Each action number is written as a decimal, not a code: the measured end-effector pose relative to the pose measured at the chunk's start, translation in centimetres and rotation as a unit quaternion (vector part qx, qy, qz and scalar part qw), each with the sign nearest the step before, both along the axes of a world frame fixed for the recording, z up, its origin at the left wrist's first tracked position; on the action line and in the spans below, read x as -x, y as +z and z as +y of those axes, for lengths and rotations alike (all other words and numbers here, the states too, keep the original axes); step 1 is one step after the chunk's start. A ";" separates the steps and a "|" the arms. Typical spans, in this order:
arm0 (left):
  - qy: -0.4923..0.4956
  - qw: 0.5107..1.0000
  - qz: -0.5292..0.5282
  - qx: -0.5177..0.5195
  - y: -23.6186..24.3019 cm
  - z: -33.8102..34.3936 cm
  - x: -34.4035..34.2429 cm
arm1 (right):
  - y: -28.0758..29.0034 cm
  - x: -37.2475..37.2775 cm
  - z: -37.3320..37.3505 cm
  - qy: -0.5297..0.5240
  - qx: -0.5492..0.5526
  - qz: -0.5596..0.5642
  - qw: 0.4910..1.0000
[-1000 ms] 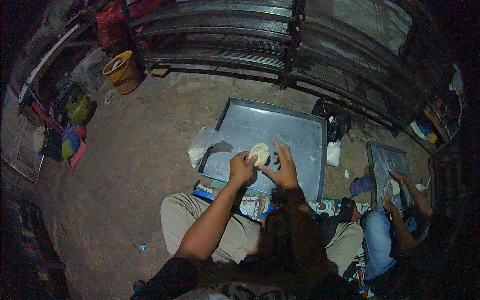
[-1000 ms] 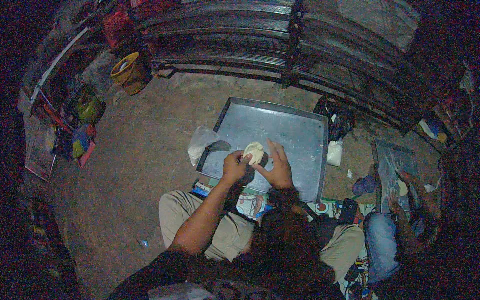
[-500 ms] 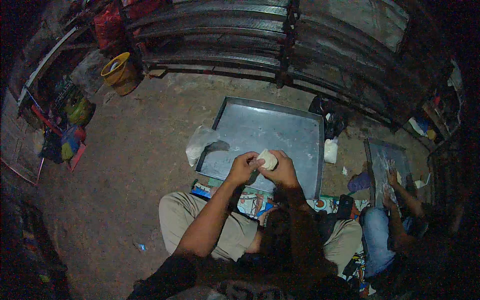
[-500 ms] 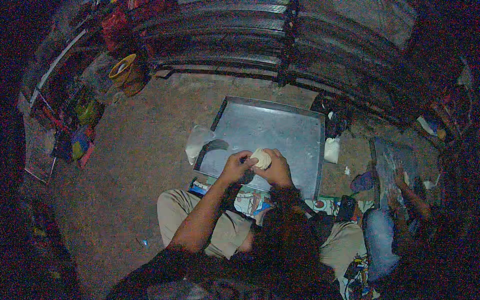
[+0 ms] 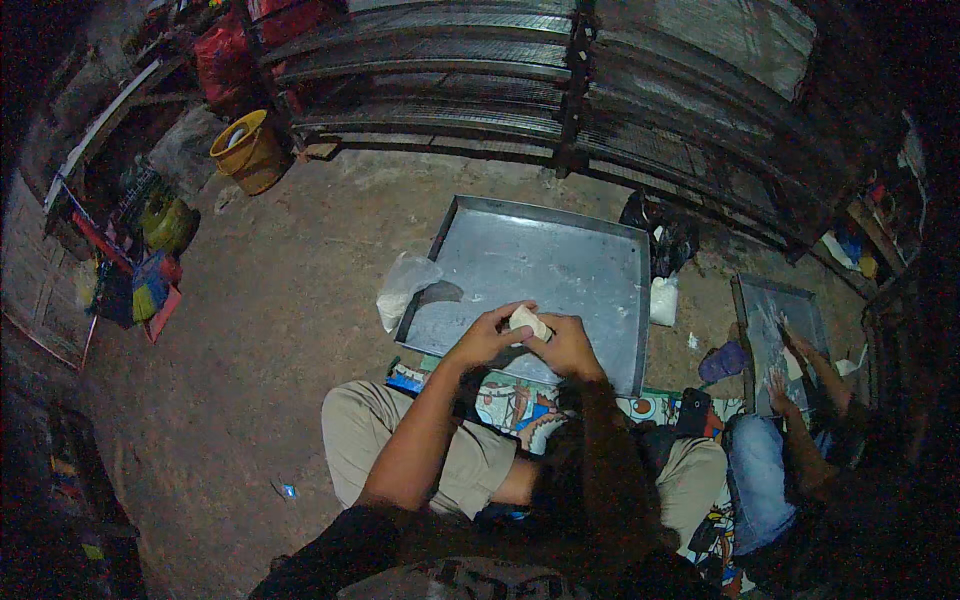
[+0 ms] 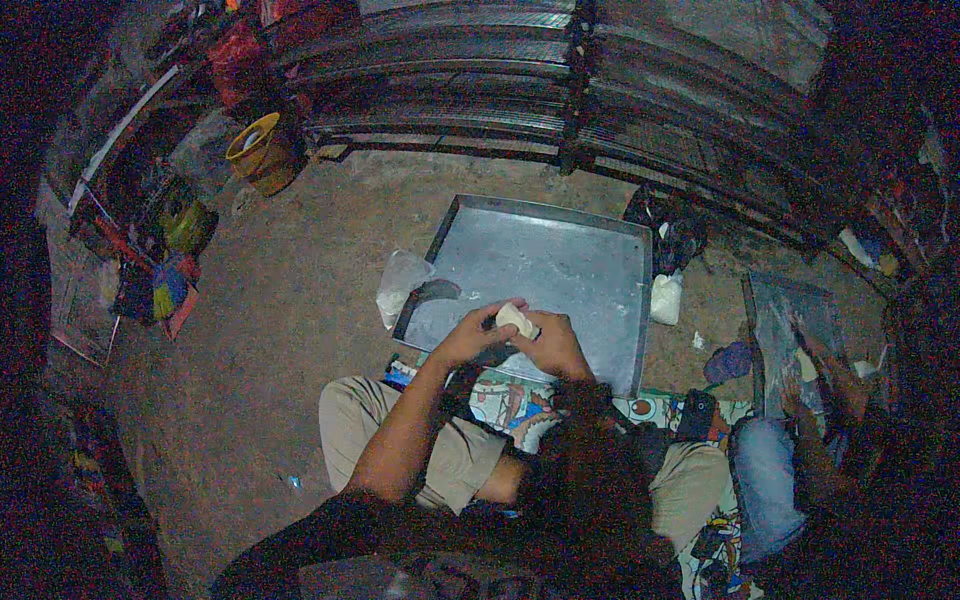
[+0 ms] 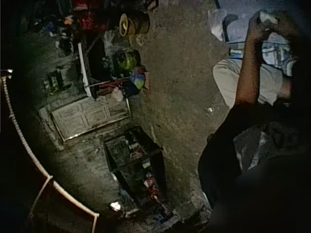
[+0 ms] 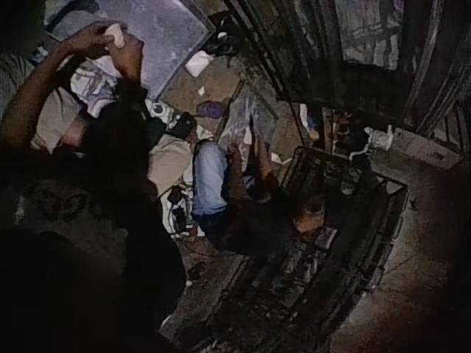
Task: The person sits on the floor and uses their hands to knead and roll pieces of dough on a metal tray next to a bag of flour.
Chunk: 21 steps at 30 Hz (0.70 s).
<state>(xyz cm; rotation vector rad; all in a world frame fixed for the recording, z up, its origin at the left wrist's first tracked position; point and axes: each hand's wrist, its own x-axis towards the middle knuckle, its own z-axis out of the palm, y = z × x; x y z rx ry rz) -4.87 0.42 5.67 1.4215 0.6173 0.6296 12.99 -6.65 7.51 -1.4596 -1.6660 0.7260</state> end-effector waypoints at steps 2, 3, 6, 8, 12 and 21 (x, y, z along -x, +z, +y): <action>-0.012 1.000 -0.017 0.016 -0.1 0.0 0.2 | 1.1 0.4 -0.4 -0.006 0.030 0.010 0.999; -0.007 1.000 -0.018 0.015 -0.2 0.1 0.4 | 1.4 0.5 -0.5 -0.009 0.045 0.015 0.999; 0.022 1.000 -0.002 0.020 -0.3 0.0 0.1 | 1.1 0.4 -0.5 -0.042 0.084 -0.008 0.996; 0.060 0.998 0.013 0.012 -0.3 -0.1 0.0 | 1.1 0.6 -0.2 -0.044 0.101 -0.003 0.994; 0.146 0.989 0.016 -0.014 -0.9 0.0 -0.3 | -0.3 1.3 0.6 -0.023 0.092 0.033 0.995; 0.270 0.962 -0.013 0.043 -3.5 1.0 -0.5 | -1.5 3.0 0.9 -0.054 0.052 -0.021 0.997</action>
